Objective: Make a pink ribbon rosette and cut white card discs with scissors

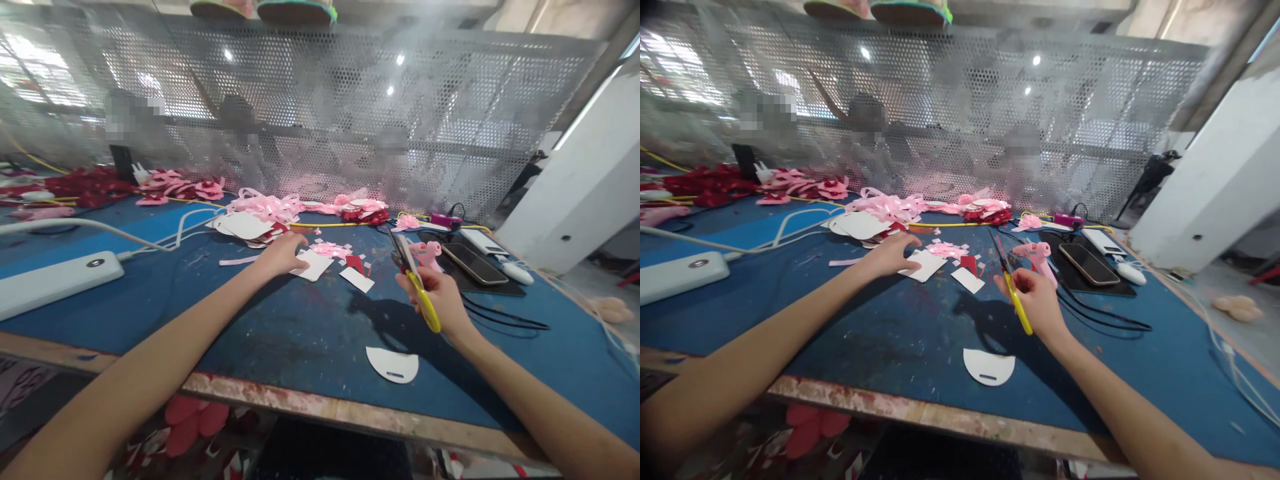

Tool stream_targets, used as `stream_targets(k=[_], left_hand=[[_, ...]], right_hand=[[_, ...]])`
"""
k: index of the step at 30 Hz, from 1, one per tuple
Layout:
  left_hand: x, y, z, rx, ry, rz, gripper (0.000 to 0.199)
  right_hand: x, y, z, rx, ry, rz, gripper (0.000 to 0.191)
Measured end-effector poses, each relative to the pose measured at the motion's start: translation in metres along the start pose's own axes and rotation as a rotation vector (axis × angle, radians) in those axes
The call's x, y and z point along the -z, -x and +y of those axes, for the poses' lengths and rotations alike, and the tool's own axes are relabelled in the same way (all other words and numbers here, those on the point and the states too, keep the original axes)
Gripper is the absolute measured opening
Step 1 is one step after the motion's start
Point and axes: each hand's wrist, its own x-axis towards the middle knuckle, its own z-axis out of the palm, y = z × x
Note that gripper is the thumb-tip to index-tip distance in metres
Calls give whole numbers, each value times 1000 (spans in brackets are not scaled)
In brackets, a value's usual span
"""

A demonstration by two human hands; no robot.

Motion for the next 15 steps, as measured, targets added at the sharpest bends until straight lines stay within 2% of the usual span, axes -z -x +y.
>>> stream_targets(k=[3,4,7,10,15], left_hand=[[-10,6,16,-282,3,141,21],[-16,8,23,-387,5,153,21],[-35,10,46,-618,-70,114,28],[-47,2,64,-766,-177,85,33],[-41,-34,69,-929,-125,-55,28]], right_hand=[[0,1,-4,162,193,45,39],[-1,1,-4,197,240,53,38],[-2,0,-4,223,290,53,35],[0,-2,-3,198,278,46,32],[9,-7,-3,146,237,86,31]])
